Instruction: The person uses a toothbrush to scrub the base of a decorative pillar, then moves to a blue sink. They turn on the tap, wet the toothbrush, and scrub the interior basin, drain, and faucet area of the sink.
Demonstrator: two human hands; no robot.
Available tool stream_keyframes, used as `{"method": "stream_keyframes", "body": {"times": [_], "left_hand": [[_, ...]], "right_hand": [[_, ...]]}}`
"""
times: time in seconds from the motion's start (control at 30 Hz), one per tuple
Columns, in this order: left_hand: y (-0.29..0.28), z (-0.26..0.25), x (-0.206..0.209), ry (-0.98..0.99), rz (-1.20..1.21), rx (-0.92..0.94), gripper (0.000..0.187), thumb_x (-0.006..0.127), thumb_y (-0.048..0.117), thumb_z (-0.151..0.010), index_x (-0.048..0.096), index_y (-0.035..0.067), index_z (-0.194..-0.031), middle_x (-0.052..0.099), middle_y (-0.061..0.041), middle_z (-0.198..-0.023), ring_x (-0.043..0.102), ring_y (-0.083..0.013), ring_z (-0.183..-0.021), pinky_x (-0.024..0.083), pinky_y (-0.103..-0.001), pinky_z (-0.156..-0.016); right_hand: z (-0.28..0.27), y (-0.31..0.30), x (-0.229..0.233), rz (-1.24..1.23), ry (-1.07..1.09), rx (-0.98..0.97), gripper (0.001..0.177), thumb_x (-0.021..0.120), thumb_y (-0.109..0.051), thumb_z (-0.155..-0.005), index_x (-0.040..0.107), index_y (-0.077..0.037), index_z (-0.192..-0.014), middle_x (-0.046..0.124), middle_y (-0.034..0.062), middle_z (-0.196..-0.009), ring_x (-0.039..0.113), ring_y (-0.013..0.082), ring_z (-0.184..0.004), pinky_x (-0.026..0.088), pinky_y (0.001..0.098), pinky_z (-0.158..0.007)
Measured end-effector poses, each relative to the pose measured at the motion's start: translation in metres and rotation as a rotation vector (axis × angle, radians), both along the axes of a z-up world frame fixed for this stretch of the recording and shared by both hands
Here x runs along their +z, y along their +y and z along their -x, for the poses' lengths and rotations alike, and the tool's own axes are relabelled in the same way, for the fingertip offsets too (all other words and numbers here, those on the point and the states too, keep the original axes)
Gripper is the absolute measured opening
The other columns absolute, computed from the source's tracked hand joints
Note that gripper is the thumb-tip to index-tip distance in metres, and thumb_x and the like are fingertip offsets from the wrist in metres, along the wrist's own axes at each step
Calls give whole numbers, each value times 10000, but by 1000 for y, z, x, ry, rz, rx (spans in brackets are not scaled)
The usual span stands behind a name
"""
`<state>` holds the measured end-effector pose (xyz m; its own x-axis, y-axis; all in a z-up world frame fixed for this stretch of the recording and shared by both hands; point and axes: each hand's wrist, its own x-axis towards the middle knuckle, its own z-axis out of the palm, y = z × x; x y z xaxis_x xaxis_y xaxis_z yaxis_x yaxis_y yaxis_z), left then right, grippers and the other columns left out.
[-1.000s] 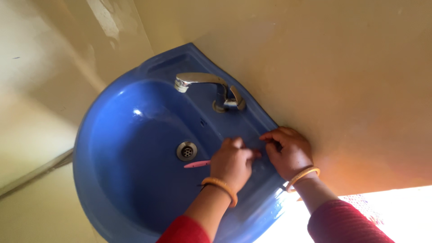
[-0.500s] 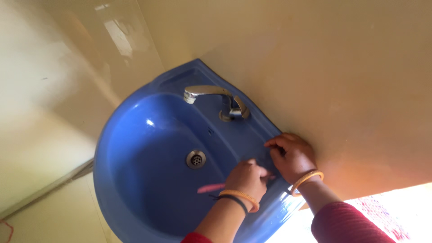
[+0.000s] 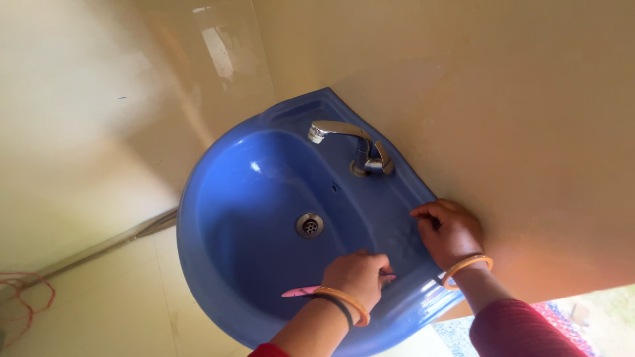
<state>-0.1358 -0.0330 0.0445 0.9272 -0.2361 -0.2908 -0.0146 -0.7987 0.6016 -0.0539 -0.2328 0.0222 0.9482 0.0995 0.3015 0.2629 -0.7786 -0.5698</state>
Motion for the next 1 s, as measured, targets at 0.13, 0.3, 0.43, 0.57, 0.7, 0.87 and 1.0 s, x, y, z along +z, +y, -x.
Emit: {"method": "stream_keyframes", "body": {"times": [0.13,0.3,0.43,0.57,0.7,0.87,1.0], "left_hand": [[-9,-1,-12,4,77,44,162,652,223,-954,671,152,-1098,721,-73,-1054,690,-291,-997,539,-425,-873],[-12,-27,-6,58,864,588,140,694,170,-994,615,98,-1084,662,-76,-919,668,-247,-770,521,-385,-659],[-4,-50,3,172,1478,854,311,620,27,-941,545,165,-1209,666,34,-929,694,-218,-793,538,-322,-595],[-1,-52,-16,140,1559,796,384,585,11,-942,633,116,-1308,685,-18,-1062,746,-186,-951,605,-284,-734],[17,-7,-45,158,980,543,423,663,184,-974,575,105,-1380,695,-92,-1268,691,-198,-1153,531,-308,-950],[42,35,-27,381,132,67,411,496,310,-1063,571,152,-1435,588,-109,-1449,557,-290,-1338,437,-425,-1134],[54,49,-3,382,91,19,422,473,333,-1060,535,245,-1468,552,-40,-1484,548,-285,-1351,433,-414,-1156]], "right_hand": [[-4,-2,-12,-34,60,23,195,701,-82,-821,793,-139,-984,752,47,-943,711,187,-852,562,324,-778],[28,16,-20,-449,345,119,271,674,-159,-904,787,-107,-1145,827,49,-1015,737,139,-950,565,277,-834],[55,38,1,-832,786,65,481,439,-440,-1014,661,-129,-1306,791,45,-1081,750,132,-914,561,266,-743],[68,37,8,-720,975,74,457,470,-446,-1003,578,-239,-1396,778,76,-1021,703,163,-798,544,291,-677],[101,10,-9,-278,729,-40,399,572,-307,-997,719,-210,-1356,756,91,-838,581,209,-691,504,369,-652],[157,-17,-16,27,475,-254,409,618,-254,-948,680,-358,-1339,789,31,-849,776,183,-805,601,353,-804],[196,10,-13,266,627,-294,483,643,-209,-891,706,-488,-1280,835,40,-880,817,180,-860,589,361,-839]]}}
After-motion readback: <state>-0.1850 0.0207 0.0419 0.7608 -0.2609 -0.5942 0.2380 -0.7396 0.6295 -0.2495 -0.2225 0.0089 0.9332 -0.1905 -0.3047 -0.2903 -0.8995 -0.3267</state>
